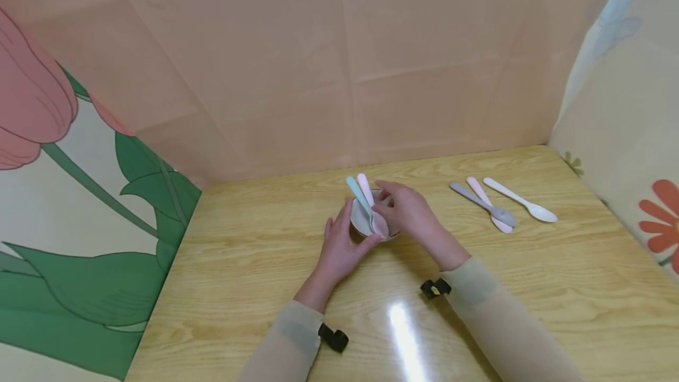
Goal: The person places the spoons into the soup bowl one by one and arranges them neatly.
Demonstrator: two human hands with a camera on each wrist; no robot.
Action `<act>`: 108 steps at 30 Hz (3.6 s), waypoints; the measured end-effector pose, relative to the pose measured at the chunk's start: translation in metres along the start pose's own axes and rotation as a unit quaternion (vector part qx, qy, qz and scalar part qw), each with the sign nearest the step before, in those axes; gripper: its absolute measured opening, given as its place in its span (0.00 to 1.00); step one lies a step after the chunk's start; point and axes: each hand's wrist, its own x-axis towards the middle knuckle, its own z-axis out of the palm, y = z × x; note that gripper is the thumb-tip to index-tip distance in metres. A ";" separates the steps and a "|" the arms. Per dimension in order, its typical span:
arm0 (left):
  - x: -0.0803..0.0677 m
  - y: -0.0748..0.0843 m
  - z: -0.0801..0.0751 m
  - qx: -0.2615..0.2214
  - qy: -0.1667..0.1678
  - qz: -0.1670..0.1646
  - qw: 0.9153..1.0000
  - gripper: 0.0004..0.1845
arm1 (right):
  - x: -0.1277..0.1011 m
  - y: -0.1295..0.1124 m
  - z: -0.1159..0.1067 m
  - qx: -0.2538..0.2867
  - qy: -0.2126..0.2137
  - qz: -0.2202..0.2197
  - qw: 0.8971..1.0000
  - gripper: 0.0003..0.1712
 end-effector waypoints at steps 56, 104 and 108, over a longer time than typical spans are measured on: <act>-0.002 0.000 0.001 0.004 0.006 0.003 1.000 0.56 | -0.063 0.130 -0.122 -0.109 0.083 0.055 0.989 0.41; -0.002 0.001 0.000 0.002 0.003 -0.006 1.000 0.56 | -0.049 0.185 -0.118 -0.111 -0.024 0.064 0.992 0.40; -0.002 0.002 0.000 0.000 0.004 -0.005 1.000 0.56 | -0.048 0.188 -0.117 -0.113 -0.022 0.061 0.991 0.38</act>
